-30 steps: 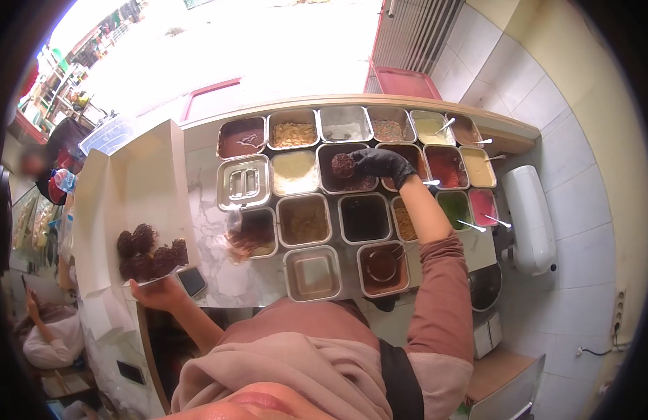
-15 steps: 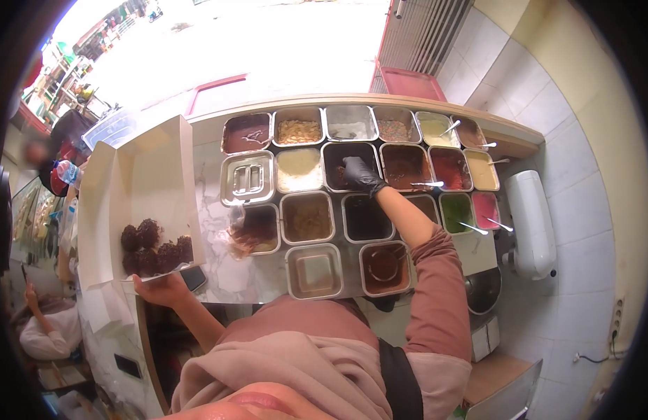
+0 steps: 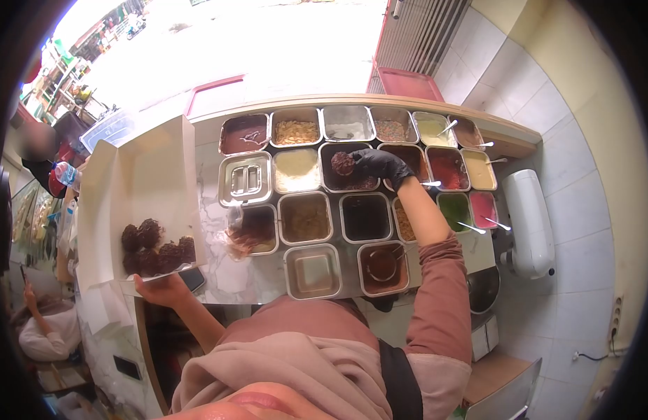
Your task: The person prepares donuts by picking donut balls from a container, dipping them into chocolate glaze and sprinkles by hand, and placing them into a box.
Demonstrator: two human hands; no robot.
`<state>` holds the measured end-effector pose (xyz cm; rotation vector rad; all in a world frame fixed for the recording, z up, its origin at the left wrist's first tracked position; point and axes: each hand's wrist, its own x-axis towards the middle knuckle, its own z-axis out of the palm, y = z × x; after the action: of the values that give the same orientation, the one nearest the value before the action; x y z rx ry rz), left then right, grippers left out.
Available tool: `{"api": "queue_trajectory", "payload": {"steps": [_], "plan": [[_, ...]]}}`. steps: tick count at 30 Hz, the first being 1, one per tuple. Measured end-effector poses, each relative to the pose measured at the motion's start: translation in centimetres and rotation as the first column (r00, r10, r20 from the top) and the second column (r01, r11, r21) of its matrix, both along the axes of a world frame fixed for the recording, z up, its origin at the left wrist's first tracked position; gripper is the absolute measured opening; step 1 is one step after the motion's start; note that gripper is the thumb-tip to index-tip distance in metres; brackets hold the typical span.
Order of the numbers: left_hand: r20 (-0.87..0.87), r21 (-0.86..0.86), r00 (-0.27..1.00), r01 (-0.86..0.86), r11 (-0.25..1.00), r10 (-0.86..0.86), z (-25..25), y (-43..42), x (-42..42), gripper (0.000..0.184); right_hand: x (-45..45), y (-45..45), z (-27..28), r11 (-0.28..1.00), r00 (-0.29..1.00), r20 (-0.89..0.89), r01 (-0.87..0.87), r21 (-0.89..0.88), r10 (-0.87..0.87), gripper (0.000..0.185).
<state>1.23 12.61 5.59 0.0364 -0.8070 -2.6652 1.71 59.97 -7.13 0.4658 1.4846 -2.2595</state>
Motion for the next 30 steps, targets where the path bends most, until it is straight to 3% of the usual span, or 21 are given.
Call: {"api": "queue_trajectory", "payload": {"steps": [3,7,10,11,13,14,15,17,20,23,26,27,28,29,30], "plan": [[-0.041,0.039,0.996,0.079,0.996,-0.078,-0.5,-0.2,0.0,0.046,-0.1,0.3,-0.4,0.999,1.0,-0.015,-0.009,0.042,0.01,0.024],[-0.02,-0.017,0.996,0.092,0.996,-0.093,-1.2,-0.1,0.0,0.043,-0.3,0.7,-1.3,0.969,0.965,-0.156,-0.184,0.167,0.21,0.026],[-0.151,0.062,0.953,0.273,0.96,-0.261,-2.9,-0.8,0.0,0.04,-0.6,2.6,-3.3,0.928,0.924,-0.243,-0.217,0.302,0.295,0.025],[-0.179,0.084,0.943,0.299,0.951,-0.281,-3.0,-0.6,0.0,0.039,-0.9,2.8,-3.8,0.891,0.855,-0.35,-0.241,0.384,0.382,0.025],[-0.134,0.064,0.96,0.257,0.964,-0.247,-4.1,-0.7,0.0,0.038,-0.9,3.1,-3.4,0.956,0.922,-0.26,-0.255,0.145,0.285,0.027],[0.029,-0.157,0.999,-0.025,0.987,0.03,-4.4,0.2,0.2,0.039,-0.3,1.1,0.6,0.989,0.984,-0.105,-0.147,-0.002,0.146,0.028],[-0.032,0.073,0.982,0.188,0.979,-0.186,-3.8,0.3,0.3,0.039,-0.6,0.6,1.5,0.99,0.987,-0.08,-0.14,-0.008,0.139,0.028],[0.036,-0.025,0.991,0.126,0.992,-0.125,-4.4,0.8,0.4,0.044,-1.0,0.2,3.4,0.971,0.972,-0.122,-0.18,0.155,0.2,0.031],[0.021,0.02,0.981,0.193,0.981,-0.194,-4.0,2.1,1.1,0.043,-0.6,-1.4,8.2,0.98,0.975,-0.144,-0.151,0.132,0.17,0.033],[0.016,0.0,0.966,0.256,0.967,-0.256,-4.7,3.0,1.8,0.044,-1.0,-5.1,13.7,0.957,0.953,-0.165,-0.224,0.183,0.255,0.034],[0.039,0.028,0.946,0.322,0.946,-0.323,-5.4,4.2,2.6,0.044,-2.2,-9.4,16.4,0.884,0.843,-0.287,-0.388,0.261,0.454,0.036],[0.045,0.039,0.938,0.343,0.939,-0.344,-5.7,4.6,2.9,0.044,-2.2,-11.4,17.7,0.828,0.82,-0.248,-0.402,0.391,0.516,0.037],[0.04,0.037,0.921,0.386,0.922,-0.387,-5.8,4.8,3.2,0.045,-2.9,-12.7,17.3,0.793,0.772,-0.266,-0.451,0.41,0.577,0.039],[0.078,0.009,0.926,0.369,0.929,-0.368,-5.7,5.2,3.4,0.044,-2.6,-14.7,17.9,0.809,0.783,-0.235,-0.507,0.297,0.576,0.04],[0.113,-0.02,0.931,0.35,0.936,-0.346,-5.5,5.8,3.7,0.044,-2.7,-16.1,17.5,0.807,0.785,-0.241,-0.484,0.339,0.571,0.041]]}}
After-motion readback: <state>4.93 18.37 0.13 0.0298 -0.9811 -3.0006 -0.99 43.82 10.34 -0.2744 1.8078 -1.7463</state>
